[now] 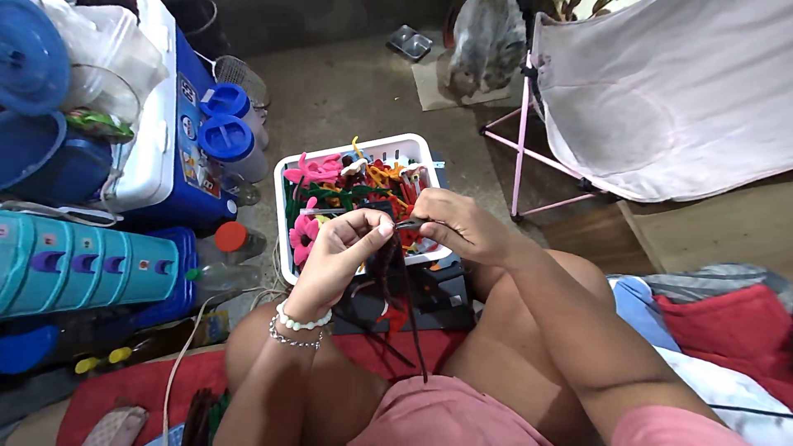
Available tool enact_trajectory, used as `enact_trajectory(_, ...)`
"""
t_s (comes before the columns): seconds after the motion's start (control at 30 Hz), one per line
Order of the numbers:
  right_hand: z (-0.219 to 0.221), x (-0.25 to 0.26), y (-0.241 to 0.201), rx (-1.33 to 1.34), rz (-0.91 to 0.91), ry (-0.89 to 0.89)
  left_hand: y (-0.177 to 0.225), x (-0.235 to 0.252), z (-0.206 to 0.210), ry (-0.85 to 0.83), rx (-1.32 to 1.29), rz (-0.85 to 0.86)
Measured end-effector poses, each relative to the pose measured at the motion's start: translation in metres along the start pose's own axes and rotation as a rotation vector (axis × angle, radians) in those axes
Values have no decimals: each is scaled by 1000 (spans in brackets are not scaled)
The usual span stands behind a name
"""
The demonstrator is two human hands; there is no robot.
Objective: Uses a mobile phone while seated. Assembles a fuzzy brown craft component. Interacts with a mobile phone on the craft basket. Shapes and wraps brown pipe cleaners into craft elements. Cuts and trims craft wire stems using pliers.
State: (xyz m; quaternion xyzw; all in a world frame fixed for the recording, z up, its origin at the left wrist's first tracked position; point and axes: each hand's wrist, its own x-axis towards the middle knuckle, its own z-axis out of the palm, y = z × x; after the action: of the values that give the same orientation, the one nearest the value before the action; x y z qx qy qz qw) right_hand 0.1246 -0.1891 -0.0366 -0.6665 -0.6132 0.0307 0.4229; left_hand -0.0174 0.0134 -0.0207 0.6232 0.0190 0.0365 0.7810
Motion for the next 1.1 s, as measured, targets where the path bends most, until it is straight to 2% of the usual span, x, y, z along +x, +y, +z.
enact_trajectory(0.07, -1, -1, -1, 58, 46, 5, -1, 0, 1, 19, 70, 86)
enact_trajectory(0.2, -4, -2, -1, 220, 126, 1, -2, 3, -3, 62, 448, 448)
enact_trajectory(0.3, -7, -2, -2, 225, 134, -35, 1, 4, -4, 63, 617, 557)
enact_trajectory(0.53, -7, -2, -5, 140, 72, -67, 0, 4, -4, 25, 604, 532)
enact_trajectory(0.8, 5, 0, -14, -197, 60, 147, -2, 2, 1, 80, 362, 353)
enact_trajectory(1.1, 5, 0, -15, -206, 41, 161, -3, 0, 3, 60, 179, 227)
